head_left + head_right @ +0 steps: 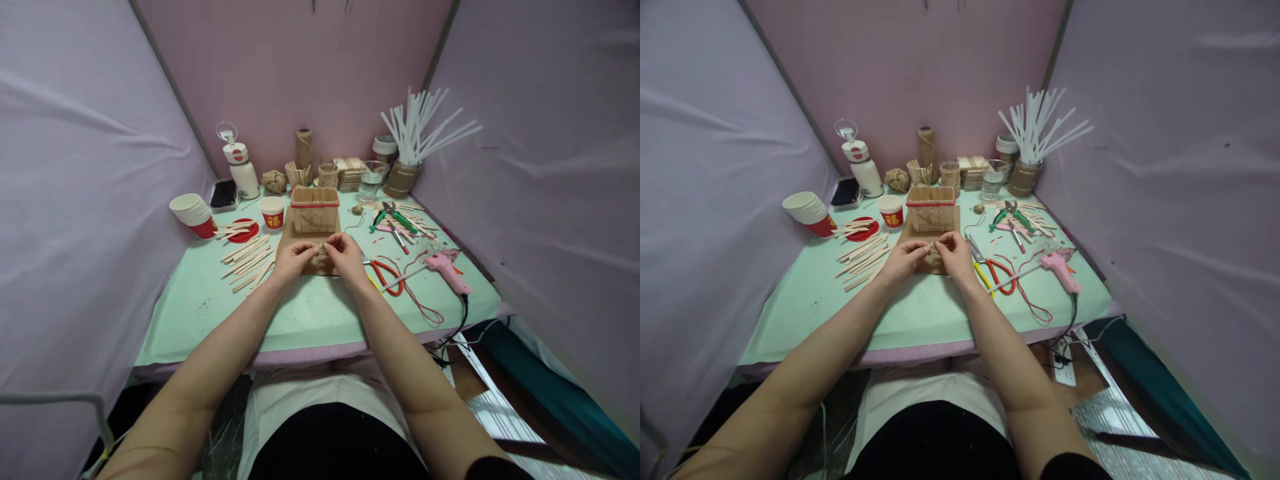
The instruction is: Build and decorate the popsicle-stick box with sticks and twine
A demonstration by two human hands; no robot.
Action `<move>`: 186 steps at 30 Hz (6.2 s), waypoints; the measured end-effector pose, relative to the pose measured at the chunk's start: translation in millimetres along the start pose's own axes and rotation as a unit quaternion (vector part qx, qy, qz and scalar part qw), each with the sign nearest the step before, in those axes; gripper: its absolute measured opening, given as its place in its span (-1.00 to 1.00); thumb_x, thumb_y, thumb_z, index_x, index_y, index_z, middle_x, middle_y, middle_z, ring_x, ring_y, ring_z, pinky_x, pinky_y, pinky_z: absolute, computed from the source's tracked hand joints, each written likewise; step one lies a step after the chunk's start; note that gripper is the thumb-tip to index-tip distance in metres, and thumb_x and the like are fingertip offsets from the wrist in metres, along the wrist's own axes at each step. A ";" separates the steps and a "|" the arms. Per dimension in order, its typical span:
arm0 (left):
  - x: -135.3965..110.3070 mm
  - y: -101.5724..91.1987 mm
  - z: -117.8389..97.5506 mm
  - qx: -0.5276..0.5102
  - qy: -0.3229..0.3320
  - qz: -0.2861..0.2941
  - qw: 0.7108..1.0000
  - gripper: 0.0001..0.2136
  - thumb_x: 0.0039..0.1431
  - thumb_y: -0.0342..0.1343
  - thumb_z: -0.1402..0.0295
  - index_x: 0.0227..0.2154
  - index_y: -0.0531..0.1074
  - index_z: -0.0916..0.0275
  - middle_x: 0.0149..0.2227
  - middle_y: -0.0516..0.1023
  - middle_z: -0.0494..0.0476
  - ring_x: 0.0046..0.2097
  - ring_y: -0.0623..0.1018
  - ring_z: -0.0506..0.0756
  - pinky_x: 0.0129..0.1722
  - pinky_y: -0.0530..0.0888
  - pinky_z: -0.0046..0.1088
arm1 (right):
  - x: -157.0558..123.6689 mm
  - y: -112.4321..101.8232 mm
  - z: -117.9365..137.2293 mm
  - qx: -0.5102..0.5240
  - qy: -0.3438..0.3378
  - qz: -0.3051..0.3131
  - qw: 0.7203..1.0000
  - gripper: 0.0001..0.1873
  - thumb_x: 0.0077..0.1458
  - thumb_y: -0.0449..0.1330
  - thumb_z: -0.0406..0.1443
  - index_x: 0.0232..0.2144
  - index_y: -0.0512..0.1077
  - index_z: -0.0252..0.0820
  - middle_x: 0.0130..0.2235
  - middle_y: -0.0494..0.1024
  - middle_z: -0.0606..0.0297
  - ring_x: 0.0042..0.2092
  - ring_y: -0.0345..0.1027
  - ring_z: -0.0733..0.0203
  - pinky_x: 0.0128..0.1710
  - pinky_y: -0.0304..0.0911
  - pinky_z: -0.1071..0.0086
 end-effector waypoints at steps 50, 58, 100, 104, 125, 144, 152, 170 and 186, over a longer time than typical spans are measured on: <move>-1.1 -1.3 -8.7 0.018 0.058 -0.005 0.998 -0.77 -0.13 0.29 0.22 -0.46 0.50 0.28 -0.52 0.45 0.00 -0.47 0.36 -0.05 -0.42 0.31 -0.50 | -9.6 5.0 23.2 -0.071 -0.079 0.019 0.994 -0.81 0.01 0.20 -0.15 -0.44 0.43 -0.16 -0.34 0.45 0.29 -0.32 0.32 0.25 -0.27 0.25 0.35; -2.9 -3.4 -12.8 0.180 0.118 -0.009 0.977 -0.86 -0.04 0.19 0.29 -0.47 0.52 0.27 -0.47 0.54 0.05 -0.40 0.45 0.02 -0.31 0.36 -0.44 | -4.4 6.7 4.1 0.083 0.070 0.034 0.993 -0.72 -0.09 0.23 -0.07 -0.50 0.36 -0.15 -0.56 0.30 0.42 -0.50 0.14 0.33 -0.52 0.10 0.43; -6.8 -0.3 -9.6 0.152 0.071 -0.031 0.985 -0.78 -0.04 0.21 0.21 -0.42 0.54 0.29 -0.41 0.57 0.13 -0.38 0.48 0.05 -0.33 0.35 -0.43 | -3.6 3.2 9.7 0.021 0.025 0.033 0.999 -0.75 -0.08 0.22 -0.12 -0.39 0.51 -0.16 -0.37 0.55 0.31 -0.30 0.39 0.20 -0.30 0.27 0.35; -6.2 0.7 -8.6 0.157 0.082 -0.012 0.984 -0.79 -0.04 0.20 0.24 -0.40 0.54 0.28 -0.38 0.59 0.14 -0.35 0.49 0.06 -0.30 0.37 -0.42 | -2.7 1.1 7.2 -0.003 0.004 0.019 1.000 -0.78 -0.10 0.24 -0.14 -0.46 0.47 -0.17 -0.40 0.52 0.32 -0.32 0.36 0.22 -0.27 0.25 0.35; -6.4 3.6 -1.2 0.078 -0.009 0.040 0.996 -0.73 -0.11 0.27 0.17 -0.44 0.49 0.30 -0.53 0.47 0.02 -0.52 0.32 -0.07 -0.49 0.22 -0.51 | 3.5 -3.9 2.4 0.104 0.057 0.007 0.993 -0.72 -0.07 0.24 -0.08 -0.43 0.39 -0.17 -0.47 0.38 0.40 -0.42 0.23 0.32 -0.34 0.17 0.40; -0.5 -2.5 -1.7 0.040 -0.003 0.021 0.999 -0.69 -0.17 0.31 0.15 -0.44 0.47 0.29 -0.59 0.36 -0.05 -0.56 0.24 -0.10 -0.55 0.14 -0.54 | -0.2 -4.0 12.6 -0.108 -0.059 0.062 0.991 -0.88 -0.03 0.16 -0.24 -0.43 0.44 -0.16 -0.36 0.53 0.29 -0.32 0.33 0.20 -0.24 0.22 0.32; -3.4 3.3 -2.3 -0.025 -0.046 0.093 0.994 -0.64 -0.23 0.36 0.13 -0.49 0.45 0.31 -0.59 0.30 -0.04 -0.57 0.20 -0.11 -0.56 0.10 -0.56 | -2.5 -3.9 12.9 -0.200 -0.106 0.029 0.974 -0.86 0.01 0.10 -0.29 -0.38 0.46 -0.14 -0.36 0.52 0.26 -0.27 0.30 0.15 -0.18 0.17 0.26; -16.8 14.5 -15.2 -0.022 -0.024 0.169 0.985 -0.66 -0.18 0.35 0.14 -0.46 0.47 0.32 -0.55 0.37 -0.01 -0.50 0.28 -0.09 -0.49 0.16 -0.55 | 0.0 -8.0 1.9 -0.317 -0.014 -0.008 0.948 -0.82 0.00 0.08 -0.38 -0.42 0.48 -0.07 -0.32 0.55 0.28 -0.19 0.29 0.08 -0.08 0.02 0.13; -3.5 -1.4 -10.6 0.059 0.045 -0.025 0.997 -0.76 -0.14 0.29 0.21 -0.46 0.51 0.28 -0.47 0.49 0.04 -0.46 0.37 -0.04 -0.45 0.28 -0.52 | -12.8 0.9 26.1 -0.293 -0.199 -0.006 0.935 -0.86 0.13 0.10 -0.27 -0.29 0.46 -0.08 -0.16 0.44 0.18 -0.03 0.22 0.04 0.01 0.04 0.16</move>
Point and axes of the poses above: each hand's wrist, its own x-axis towards the middle knuckle, its own y-axis out of the palm, z = x × y, the point moved 3 cm from there along x, towards the middle knuckle
